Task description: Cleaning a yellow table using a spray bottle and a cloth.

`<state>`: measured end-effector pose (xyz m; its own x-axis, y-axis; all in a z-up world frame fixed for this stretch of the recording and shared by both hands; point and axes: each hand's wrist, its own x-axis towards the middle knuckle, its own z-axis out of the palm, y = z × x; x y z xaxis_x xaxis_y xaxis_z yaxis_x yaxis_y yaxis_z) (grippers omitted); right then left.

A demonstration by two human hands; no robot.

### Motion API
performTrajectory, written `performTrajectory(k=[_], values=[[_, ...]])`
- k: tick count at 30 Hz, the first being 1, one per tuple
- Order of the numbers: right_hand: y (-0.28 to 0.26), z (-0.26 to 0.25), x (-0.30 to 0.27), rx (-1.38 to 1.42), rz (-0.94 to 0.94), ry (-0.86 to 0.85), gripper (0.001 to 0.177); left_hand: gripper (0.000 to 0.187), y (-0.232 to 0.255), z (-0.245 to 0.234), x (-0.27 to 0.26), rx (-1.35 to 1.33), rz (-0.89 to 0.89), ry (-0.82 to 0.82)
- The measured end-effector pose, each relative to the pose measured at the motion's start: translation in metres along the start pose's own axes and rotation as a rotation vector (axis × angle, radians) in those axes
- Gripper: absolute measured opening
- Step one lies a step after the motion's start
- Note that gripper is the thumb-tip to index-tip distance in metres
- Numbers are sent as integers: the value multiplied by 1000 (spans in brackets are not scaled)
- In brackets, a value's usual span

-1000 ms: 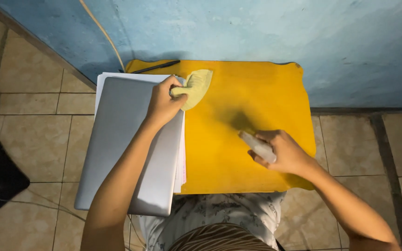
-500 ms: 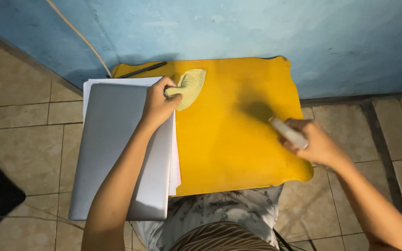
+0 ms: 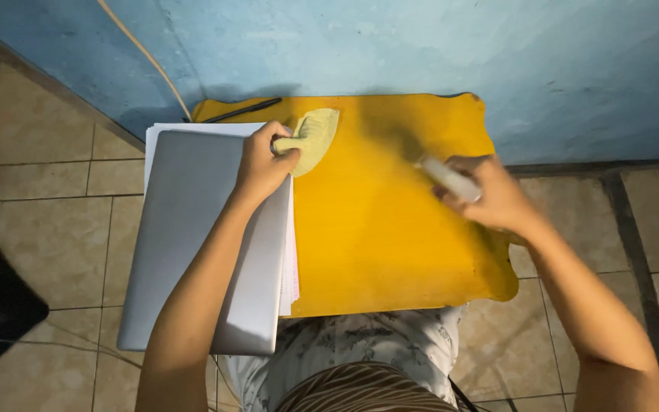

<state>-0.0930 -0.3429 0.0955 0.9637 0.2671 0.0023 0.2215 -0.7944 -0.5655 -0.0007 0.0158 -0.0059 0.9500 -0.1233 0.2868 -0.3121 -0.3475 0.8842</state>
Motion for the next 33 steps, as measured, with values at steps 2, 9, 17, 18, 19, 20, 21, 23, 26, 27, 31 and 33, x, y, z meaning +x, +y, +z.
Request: performTrajectory(k=[2,9,17,18,19,20,21,23,26,27,31,33], values=[[-9,10,-2,-15,0,-95,31,15,2,-7,-2,13,3,6],[-23,34,-45,13,-275,-344,29,16,0,-14,-3,-11,-32,16],[0,12,-61,-31,52,-309,35,17,-10,4,3,-25,12,7],[4,10,-62,-24,133,-291,34,18,-10,7,2,-39,23,-1],[15,9,-59,-24,136,-290,34,18,-8,8,3,-41,23,-3],[26,8,-56,53,71,-236,37,17,-6,10,3,-41,3,-19],[38,7,-54,132,6,-181,40,16,-3,11,3,-41,-17,-35],[37,-1,-40,104,-23,-129,39,17,-4,13,4,-35,-11,-34],[26,-4,-18,10,-25,-60,33,17,-4,11,5,-16,-1,-21],[20,-3,-11,-53,9,-43,29,17,-4,10,4,-5,0,-16],[0,0,9,25,-10,-75,24,17,-5,0,-1,7,5,-1],[-6,3,16,-4,7,-108,24,16,-6,-5,-2,-12,7,-1]])
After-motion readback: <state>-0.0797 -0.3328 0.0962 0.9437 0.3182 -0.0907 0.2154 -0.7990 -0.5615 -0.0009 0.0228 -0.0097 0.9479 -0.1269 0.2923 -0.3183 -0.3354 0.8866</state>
